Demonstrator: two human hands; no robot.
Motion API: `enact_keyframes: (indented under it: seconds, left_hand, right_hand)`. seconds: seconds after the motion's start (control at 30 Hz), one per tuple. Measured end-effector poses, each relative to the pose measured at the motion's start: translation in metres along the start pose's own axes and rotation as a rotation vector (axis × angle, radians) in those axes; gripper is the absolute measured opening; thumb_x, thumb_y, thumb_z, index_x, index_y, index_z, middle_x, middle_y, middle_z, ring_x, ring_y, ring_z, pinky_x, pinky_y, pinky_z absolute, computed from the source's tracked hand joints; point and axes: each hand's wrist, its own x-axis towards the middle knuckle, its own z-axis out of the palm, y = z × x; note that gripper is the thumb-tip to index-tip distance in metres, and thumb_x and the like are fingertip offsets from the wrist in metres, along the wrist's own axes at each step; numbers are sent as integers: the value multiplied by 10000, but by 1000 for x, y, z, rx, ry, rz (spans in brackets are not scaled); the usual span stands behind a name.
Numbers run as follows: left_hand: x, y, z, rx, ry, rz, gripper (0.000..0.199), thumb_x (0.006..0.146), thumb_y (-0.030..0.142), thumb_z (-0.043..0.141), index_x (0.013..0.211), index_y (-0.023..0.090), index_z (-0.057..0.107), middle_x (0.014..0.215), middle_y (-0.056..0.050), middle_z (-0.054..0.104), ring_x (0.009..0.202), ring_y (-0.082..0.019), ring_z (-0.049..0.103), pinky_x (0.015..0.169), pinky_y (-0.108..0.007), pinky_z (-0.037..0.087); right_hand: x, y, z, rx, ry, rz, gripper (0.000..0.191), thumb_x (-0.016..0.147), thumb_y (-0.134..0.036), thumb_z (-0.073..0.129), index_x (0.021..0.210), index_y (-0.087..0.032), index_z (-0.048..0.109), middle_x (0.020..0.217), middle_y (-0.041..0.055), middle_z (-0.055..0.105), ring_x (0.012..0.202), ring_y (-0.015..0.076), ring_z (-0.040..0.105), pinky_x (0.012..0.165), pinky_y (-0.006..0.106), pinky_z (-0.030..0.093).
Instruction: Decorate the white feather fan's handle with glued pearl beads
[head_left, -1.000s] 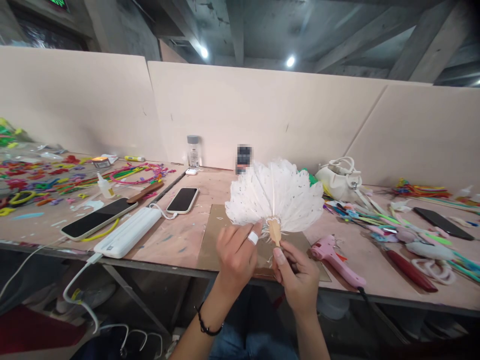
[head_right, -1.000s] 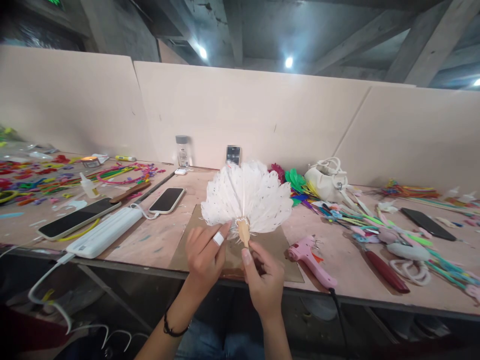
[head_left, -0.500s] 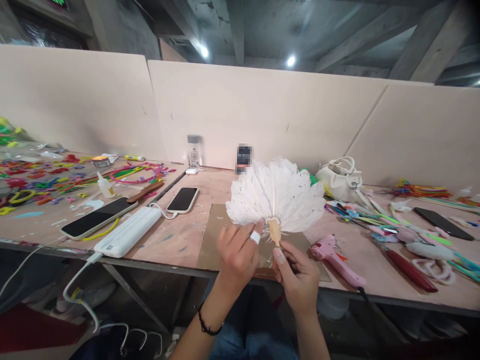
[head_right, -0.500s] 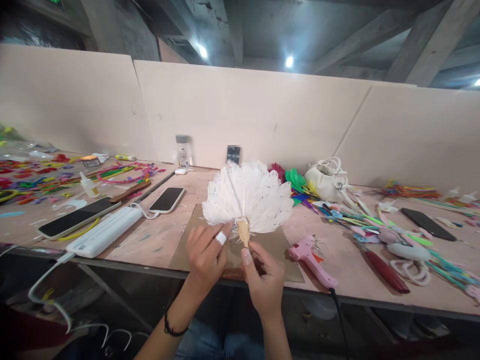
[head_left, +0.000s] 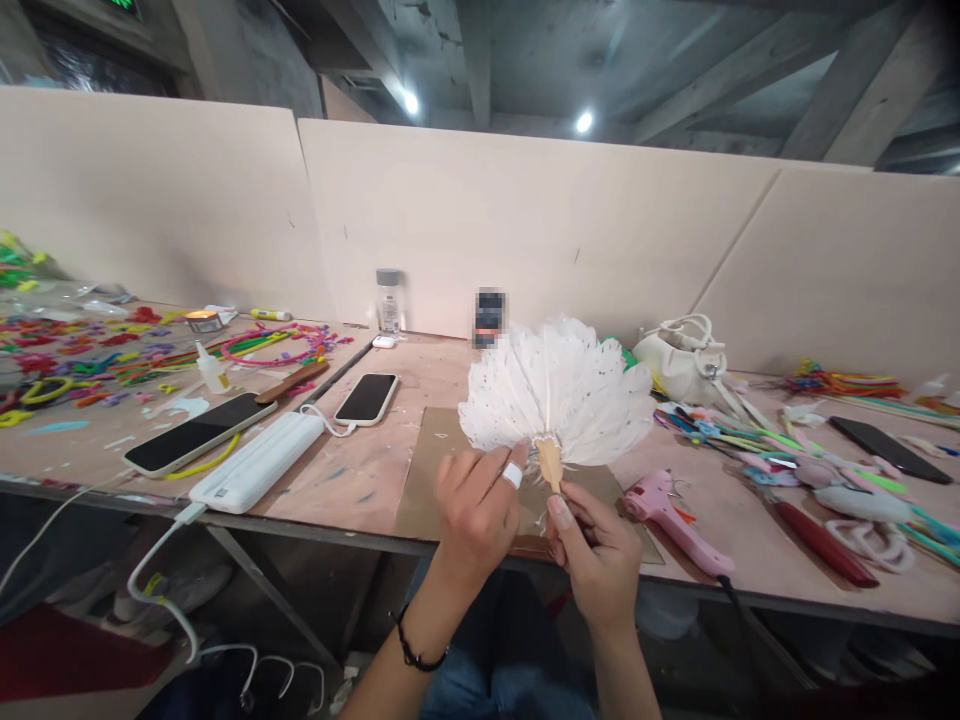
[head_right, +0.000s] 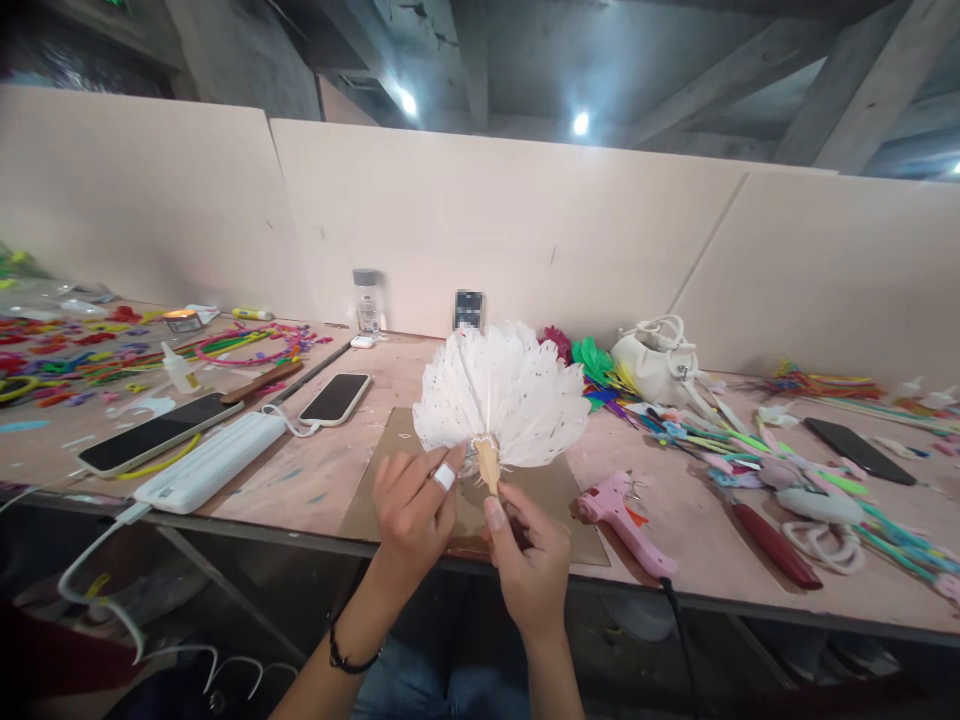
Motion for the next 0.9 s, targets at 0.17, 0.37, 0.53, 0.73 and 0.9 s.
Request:
enact_keyframes:
  seconds: [0.17,0.37,0.53,0.73,0.9]
  left_hand:
    - [0,1,0,2,1,-1,343,948,6,564,1236,140,693,971,-101,800,724,-216,529,652,-377,305]
    - [0,1,0,-1,-3,0,339,952,8,561,1234,139,696,981,-104,799,734,-219,535,656,-377,311]
    - [0,1,0,4,5,3,342,950,0,557,1232,131,699,956,-104,795,723,-220,525,651,-374,304]
    - [1,0,0,-17,-6,-8,381,944,8,575,1289,134,677,979,-98,792,727,-219,539,661,-367,315]
    - [0,0,-2,-20,-4,-14,391,932,-11,571,1274,146,678,971,-90,792,727,-216,559,662,-359,322]
  right_hand:
    - [-1,2,0,-10,0,-3,102,1023,-247,698,1084,-192,757,588,-38,596,417,92,467,396,168,405]
    - [0,3,1,10,8,18,102,1014,-256,710,1067,-187,763,582,-34,595,407,91,459,390,165,410]
    - [-1,3,0,16,14,23,113,1007,-266,717,1060,-183,771,585,-26,603,407,94,463,389,171,417]
    - [0,1,1,44,24,54,152,1002,-298,725,1063,-168,775,584,-17,611,395,96,459,374,176,409]
    - [1,-1,1,58,28,68,161,1002,-308,730,1060,-165,780,585,-17,609,396,96,461,374,179,409]
